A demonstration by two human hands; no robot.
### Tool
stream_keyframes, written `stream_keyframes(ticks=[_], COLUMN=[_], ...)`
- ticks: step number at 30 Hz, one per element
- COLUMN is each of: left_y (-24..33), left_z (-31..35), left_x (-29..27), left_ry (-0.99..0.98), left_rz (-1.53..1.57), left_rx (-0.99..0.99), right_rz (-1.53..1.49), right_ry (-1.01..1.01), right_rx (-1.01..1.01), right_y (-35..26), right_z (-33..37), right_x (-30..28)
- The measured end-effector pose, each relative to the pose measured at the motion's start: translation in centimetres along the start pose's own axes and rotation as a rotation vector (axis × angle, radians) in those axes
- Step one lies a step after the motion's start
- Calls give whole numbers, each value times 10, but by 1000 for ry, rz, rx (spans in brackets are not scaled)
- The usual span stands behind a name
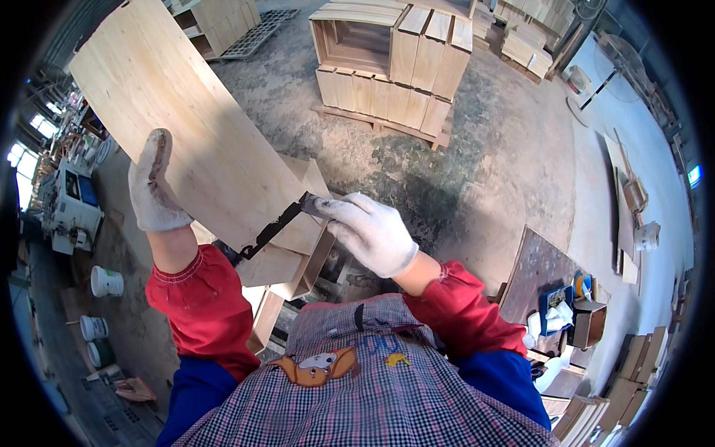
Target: The person scrapes excess adhesive or rough edges from wooden frames using a handheld scraper tool and moves the finished frames between a workbench and a pallet.
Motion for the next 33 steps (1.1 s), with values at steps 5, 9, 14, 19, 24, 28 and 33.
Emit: stream_keyframes(ticks=[5, 9, 14, 19, 24, 28, 33], left_y=[9, 9, 16, 17, 11, 19, 22], left_z=[1, 3, 6, 1, 3, 7, 10], left_x=[9, 4, 11, 9, 7, 5, 15], left_ry=[79, 45, 83, -9, 88, 71, 273], left_rz=[183, 215, 135, 175, 230, 131, 462], left_rx=[-117, -79, -76, -179, -177, -141, -521], right_rz=[-5, 40, -4, 108, 236, 249, -302], right_ry=[11, -30, -55, -162, -227, -259, -293], right_rx=[-31, -22, -8, -125, -315, -174, 213], right_y=[5, -8, -1, -35, -48, -20, 4], right_z=[6, -3, 1, -9, -32, -35, -28], right_x=[-4, -10, -7, -3, -6, -47, -39])
Point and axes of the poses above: each hand's wrist, its own z-axis away from the middle knuckle, its own x-axis out of the palm, y = z × x, the point moved 4 cm from there along -z, towards the middle knuckle, and after that the axes turned 2 degrees about y, right-handed, at the moved point
